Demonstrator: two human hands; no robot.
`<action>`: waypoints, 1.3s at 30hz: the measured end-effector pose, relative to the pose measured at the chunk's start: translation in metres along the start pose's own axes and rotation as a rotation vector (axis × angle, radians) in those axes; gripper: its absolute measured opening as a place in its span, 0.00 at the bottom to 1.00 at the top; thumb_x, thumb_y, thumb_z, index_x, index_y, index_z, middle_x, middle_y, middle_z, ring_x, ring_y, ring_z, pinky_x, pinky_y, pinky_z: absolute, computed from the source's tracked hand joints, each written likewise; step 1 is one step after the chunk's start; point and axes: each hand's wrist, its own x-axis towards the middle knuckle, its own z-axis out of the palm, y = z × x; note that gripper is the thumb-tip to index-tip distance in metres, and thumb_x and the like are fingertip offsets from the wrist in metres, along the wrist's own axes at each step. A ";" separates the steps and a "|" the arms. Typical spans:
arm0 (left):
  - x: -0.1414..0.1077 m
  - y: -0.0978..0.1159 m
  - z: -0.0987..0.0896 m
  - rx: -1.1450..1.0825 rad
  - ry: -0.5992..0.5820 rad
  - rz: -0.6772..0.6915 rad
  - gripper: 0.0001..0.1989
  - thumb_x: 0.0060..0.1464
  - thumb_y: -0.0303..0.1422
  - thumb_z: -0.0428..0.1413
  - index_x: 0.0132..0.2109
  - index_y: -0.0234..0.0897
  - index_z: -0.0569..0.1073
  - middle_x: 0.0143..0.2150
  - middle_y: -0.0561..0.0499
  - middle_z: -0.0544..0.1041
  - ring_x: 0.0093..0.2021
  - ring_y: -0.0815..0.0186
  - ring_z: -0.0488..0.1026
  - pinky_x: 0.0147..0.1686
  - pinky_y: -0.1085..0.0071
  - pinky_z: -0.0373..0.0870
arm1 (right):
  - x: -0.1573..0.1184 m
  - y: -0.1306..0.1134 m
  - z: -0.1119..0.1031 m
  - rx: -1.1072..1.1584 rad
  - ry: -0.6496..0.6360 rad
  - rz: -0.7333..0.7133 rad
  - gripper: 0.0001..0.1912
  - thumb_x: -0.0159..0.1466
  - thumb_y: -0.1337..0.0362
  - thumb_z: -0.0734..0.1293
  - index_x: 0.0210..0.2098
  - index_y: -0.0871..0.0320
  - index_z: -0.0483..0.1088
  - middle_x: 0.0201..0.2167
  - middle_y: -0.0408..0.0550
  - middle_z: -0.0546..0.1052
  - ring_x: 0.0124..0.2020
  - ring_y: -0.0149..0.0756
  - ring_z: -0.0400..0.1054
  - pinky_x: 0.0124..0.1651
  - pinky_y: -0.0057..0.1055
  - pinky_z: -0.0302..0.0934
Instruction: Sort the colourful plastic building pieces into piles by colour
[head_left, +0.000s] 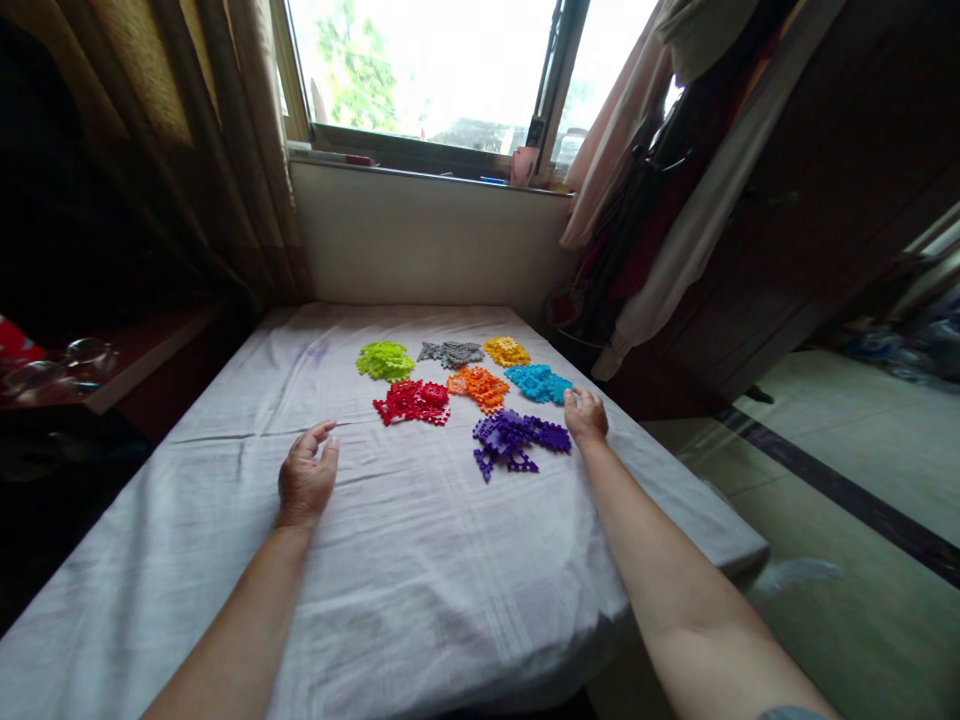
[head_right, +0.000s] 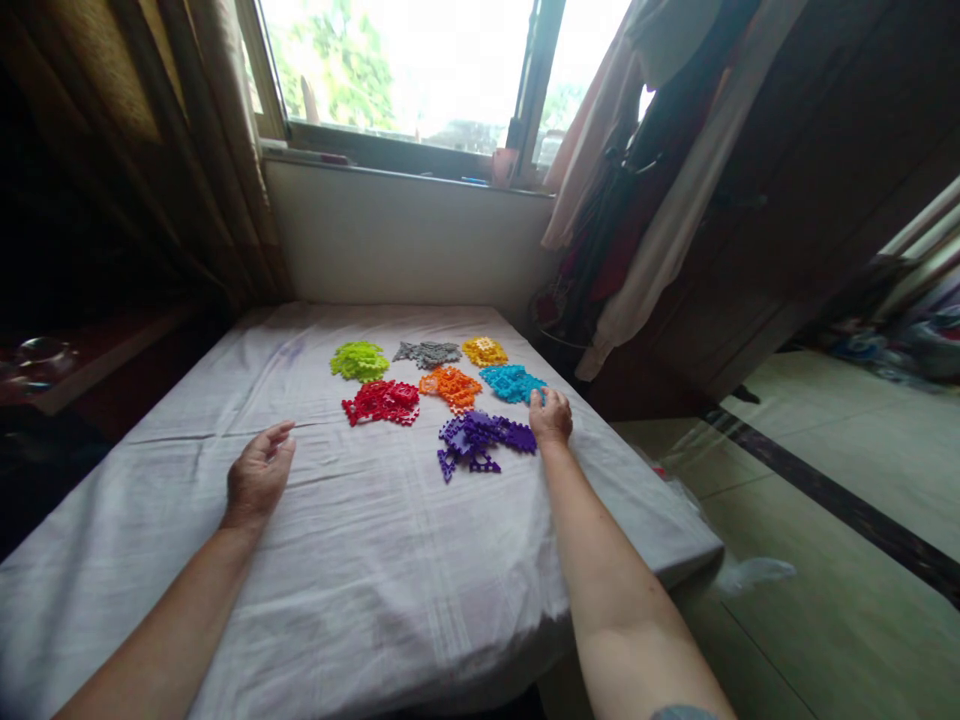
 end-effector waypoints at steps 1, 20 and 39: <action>0.002 -0.003 -0.002 -0.001 0.013 -0.012 0.21 0.54 0.44 0.51 0.49 0.39 0.76 0.48 0.44 0.80 0.48 0.57 0.77 0.51 0.58 0.74 | 0.012 0.002 0.001 0.000 -0.002 0.005 0.23 0.66 0.56 0.57 0.52 0.58 0.75 0.55 0.58 0.74 0.60 0.47 0.64 0.61 0.41 0.59; 0.018 -0.036 -0.018 0.130 0.120 -0.166 0.21 0.54 0.46 0.53 0.50 0.42 0.78 0.47 0.48 0.81 0.47 0.58 0.78 0.49 0.62 0.75 | 0.067 -0.036 0.081 0.358 -0.321 -0.011 0.14 0.59 0.55 0.68 0.39 0.53 0.81 0.44 0.49 0.83 0.54 0.47 0.72 0.60 0.41 0.63; 0.015 -0.034 -0.018 -0.035 0.156 -0.180 0.23 0.54 0.48 0.52 0.49 0.37 0.75 0.51 0.42 0.79 0.55 0.55 0.75 0.61 0.55 0.68 | -0.041 -0.241 0.121 0.599 -0.535 -0.615 0.14 0.65 0.56 0.65 0.44 0.53 0.79 0.49 0.46 0.81 0.53 0.35 0.73 0.59 0.32 0.63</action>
